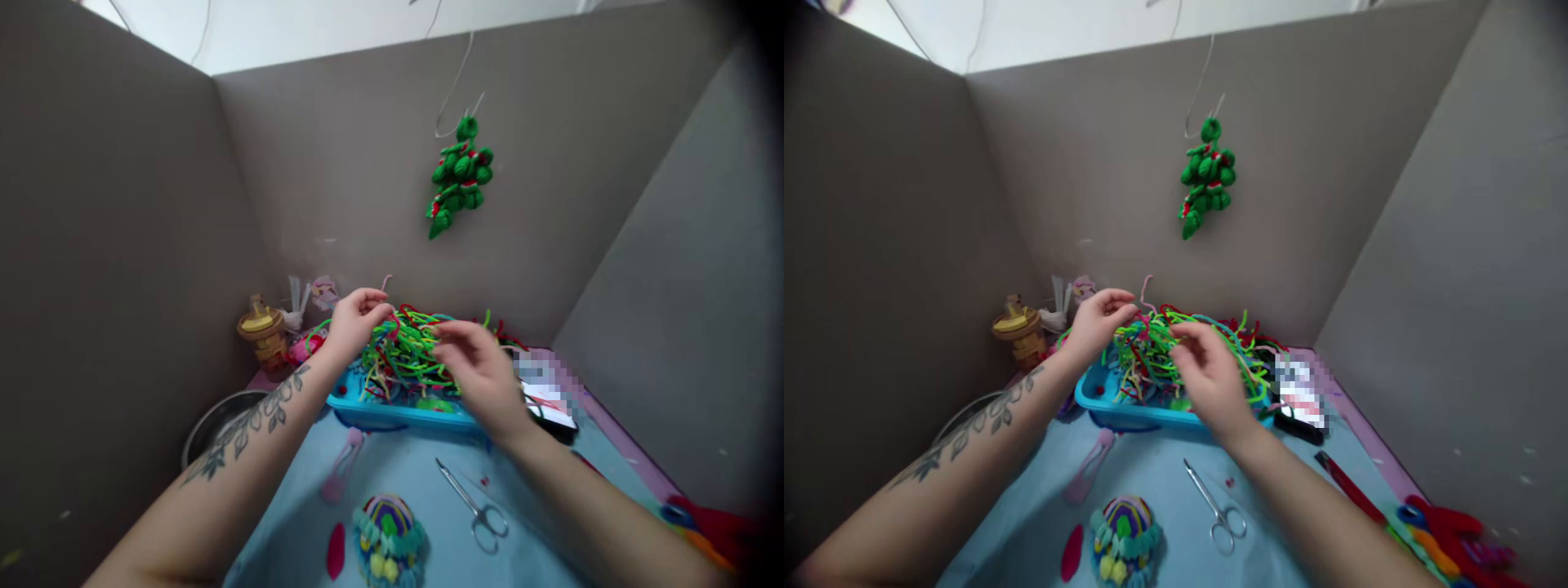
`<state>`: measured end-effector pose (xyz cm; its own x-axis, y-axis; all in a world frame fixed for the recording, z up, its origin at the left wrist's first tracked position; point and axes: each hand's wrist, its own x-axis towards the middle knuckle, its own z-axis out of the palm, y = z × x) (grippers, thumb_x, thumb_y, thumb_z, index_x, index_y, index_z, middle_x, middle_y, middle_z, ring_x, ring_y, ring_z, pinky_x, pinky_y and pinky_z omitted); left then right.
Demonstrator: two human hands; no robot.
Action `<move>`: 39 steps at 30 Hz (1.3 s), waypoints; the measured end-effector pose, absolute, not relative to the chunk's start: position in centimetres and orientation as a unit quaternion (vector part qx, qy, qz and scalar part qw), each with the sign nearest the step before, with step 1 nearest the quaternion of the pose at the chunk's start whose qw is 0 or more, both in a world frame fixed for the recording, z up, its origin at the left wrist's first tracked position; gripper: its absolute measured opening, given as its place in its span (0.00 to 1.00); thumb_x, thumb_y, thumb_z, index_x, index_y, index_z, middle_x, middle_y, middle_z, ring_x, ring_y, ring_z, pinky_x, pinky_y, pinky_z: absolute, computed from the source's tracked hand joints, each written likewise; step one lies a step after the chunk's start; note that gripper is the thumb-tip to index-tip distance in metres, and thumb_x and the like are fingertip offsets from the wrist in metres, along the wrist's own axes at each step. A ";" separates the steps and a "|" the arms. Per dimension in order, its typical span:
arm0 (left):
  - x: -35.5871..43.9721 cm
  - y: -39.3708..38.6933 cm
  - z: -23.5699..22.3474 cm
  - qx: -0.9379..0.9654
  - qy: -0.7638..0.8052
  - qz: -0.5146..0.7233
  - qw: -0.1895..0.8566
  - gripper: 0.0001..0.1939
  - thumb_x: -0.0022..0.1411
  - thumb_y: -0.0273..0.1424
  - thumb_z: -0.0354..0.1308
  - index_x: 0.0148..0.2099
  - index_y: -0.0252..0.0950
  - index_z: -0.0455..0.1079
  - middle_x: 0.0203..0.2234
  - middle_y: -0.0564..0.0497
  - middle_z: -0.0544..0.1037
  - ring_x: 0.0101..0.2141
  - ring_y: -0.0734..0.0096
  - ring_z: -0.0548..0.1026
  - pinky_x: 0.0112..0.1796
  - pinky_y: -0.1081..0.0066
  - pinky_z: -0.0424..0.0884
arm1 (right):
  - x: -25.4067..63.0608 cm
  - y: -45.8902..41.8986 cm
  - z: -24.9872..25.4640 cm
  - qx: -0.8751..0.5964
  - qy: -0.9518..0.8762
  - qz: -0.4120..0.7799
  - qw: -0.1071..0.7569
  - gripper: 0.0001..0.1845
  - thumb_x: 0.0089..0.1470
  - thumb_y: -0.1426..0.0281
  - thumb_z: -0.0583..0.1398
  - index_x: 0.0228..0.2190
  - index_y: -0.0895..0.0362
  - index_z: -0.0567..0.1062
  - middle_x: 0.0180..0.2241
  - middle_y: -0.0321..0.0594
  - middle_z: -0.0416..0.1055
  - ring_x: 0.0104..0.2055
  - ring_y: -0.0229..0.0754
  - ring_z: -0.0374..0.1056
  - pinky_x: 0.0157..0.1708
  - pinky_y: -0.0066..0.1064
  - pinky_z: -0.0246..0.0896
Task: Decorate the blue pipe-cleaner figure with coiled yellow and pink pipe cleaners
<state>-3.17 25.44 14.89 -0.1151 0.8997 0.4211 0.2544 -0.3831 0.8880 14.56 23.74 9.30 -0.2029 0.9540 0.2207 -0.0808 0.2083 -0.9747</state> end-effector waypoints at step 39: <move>-1.5 6.0 13.5 0.208 0.244 0.771 0.550 0.08 0.59 0.17 0.51 0.32 0.33 0.67 0.22 0.56 0.73 0.23 0.84 0.74 0.28 0.84 0.74 | 15.8 9.8 11.0 -0.176 -0.901 0.116 0.379 0.16 0.53 0.57 0.57 0.39 0.53 0.73 0.51 0.43 0.64 0.60 0.50 0.49 0.58 0.47 0.41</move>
